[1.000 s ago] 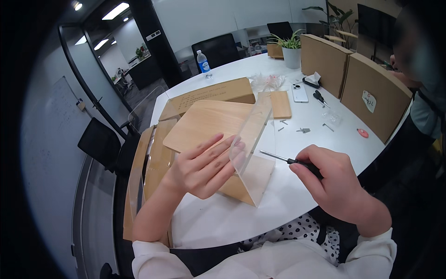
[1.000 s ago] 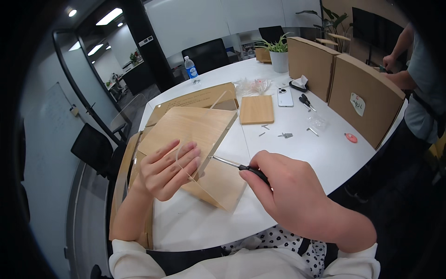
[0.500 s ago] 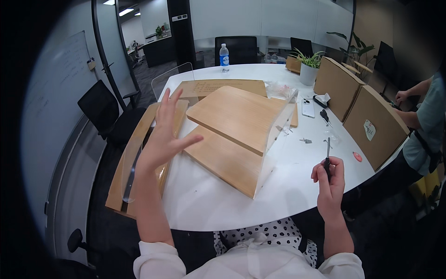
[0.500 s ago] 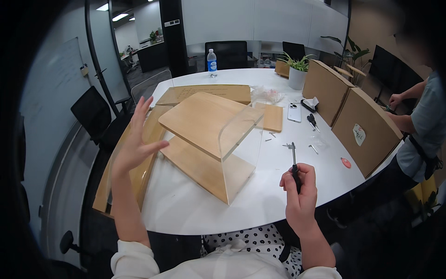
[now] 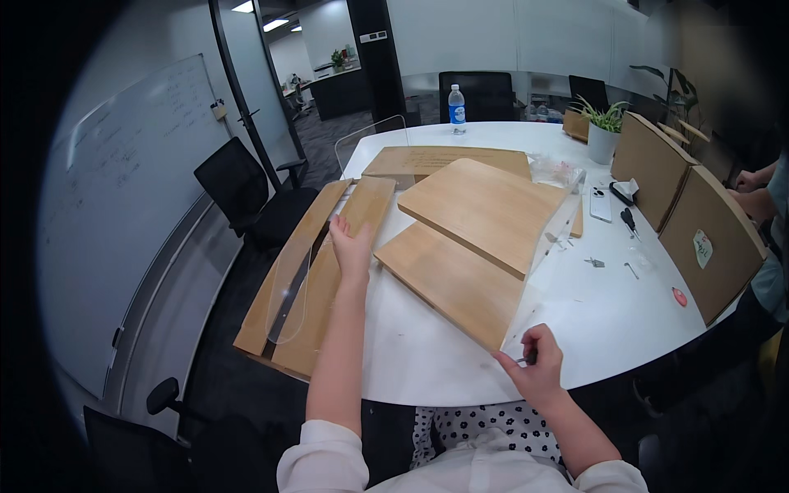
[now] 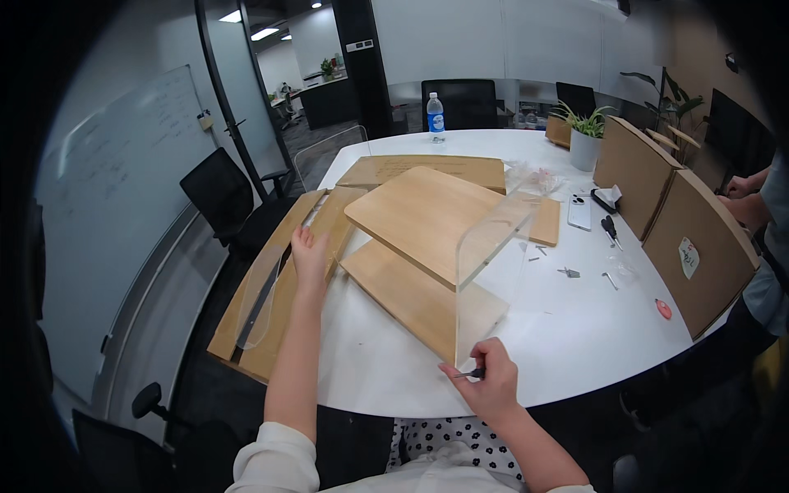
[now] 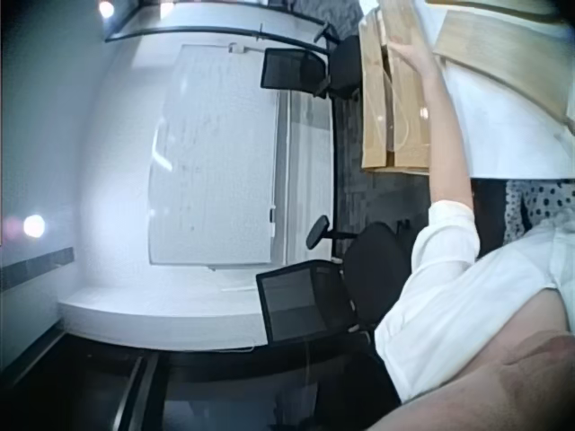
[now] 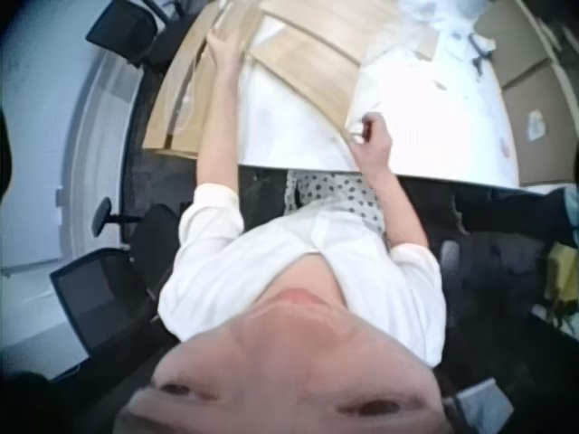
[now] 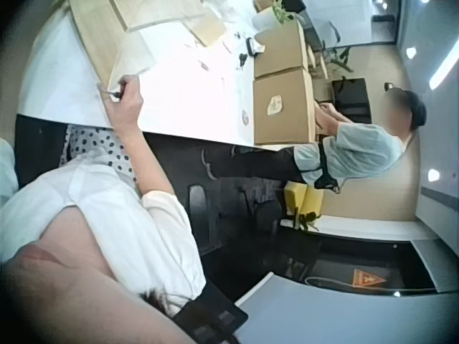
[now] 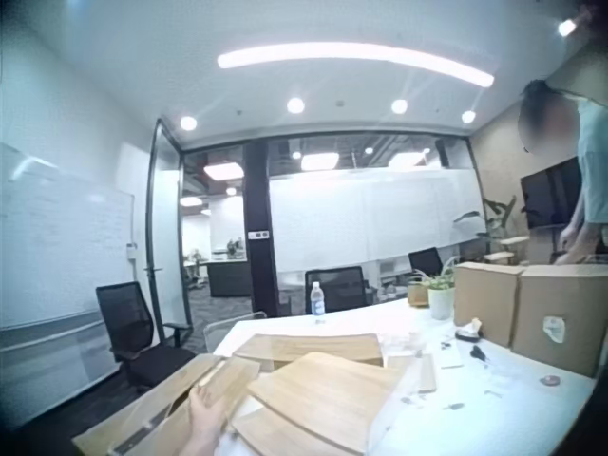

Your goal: The person assembles a wooden and acrylic display stand using a screwdriver. They align wooden panels with a clear acrylic sheet, insert screws, and tighten them to secure the components together. The person repeatedly adjusts the pieces and fastens multiple screws to complete the assembly.

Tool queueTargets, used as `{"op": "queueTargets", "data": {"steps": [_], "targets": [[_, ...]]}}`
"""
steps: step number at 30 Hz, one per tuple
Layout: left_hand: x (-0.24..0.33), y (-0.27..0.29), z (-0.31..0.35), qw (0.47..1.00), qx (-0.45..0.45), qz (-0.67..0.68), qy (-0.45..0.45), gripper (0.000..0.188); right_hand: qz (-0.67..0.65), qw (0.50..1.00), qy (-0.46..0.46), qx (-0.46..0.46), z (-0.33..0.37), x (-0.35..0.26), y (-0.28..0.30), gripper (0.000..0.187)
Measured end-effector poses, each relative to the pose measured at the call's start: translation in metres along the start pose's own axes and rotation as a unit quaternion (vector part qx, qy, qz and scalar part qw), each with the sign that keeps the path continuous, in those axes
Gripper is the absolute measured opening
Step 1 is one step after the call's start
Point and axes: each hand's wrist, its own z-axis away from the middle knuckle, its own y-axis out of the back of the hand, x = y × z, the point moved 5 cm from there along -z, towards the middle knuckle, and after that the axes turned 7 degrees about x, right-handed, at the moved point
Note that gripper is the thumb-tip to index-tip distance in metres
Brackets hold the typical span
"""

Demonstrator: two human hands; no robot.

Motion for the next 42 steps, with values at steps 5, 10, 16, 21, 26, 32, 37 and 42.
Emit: {"op": "queueTargets", "data": {"steps": [5, 10, 16, 21, 26, 32, 37, 42], "targets": [[-0.036, -0.010, -0.040, 0.995, -0.039, -0.050, -0.073, 0.055, 0.073, 0.997, 0.015, -0.009, -0.012, -0.012, -0.019, 0.040], [-0.044, -0.020, -0.035, 0.991, -0.064, -0.083, -0.083, 0.060, 0.062, 0.998, 0.005, -0.002, -0.017, -0.007, -0.012, 0.031], [-0.044, -0.026, -0.025, 0.992, -0.071, -0.075, -0.068, 0.067, 0.059, 0.998, 0.013, 0.007, -0.012, 0.000, -0.012, 0.030], [-0.043, -0.016, -0.022, 0.990, -0.087, -0.083, -0.074, 0.069, 0.061, 0.998, -0.006, 0.004, -0.013, -0.002, -0.011, 0.029], [-0.019, -0.006, 0.000, 0.987, -0.075, -0.115, -0.082, 0.069, 0.082, 0.996, -0.015, 0.016, -0.014, -0.003, 0.002, 0.027], [0.016, 0.015, 0.050, 0.986, -0.072, -0.142, -0.046, 0.072, 0.130, 0.989, -0.026, 0.068, -0.010, 0.011, 0.027, 0.030], [0.035, 0.036, 0.092, 0.989, -0.058, -0.138, -0.019, 0.074, 0.157, 0.983, -0.067, 0.063, -0.014, 0.031, 0.056, 0.050], [0.032, 0.048, 0.073, 0.991, -0.062, -0.071, -0.091, 0.070, 0.151, 0.982, -0.080, 0.081, -0.017, 0.026, 0.065, 0.050]]}}
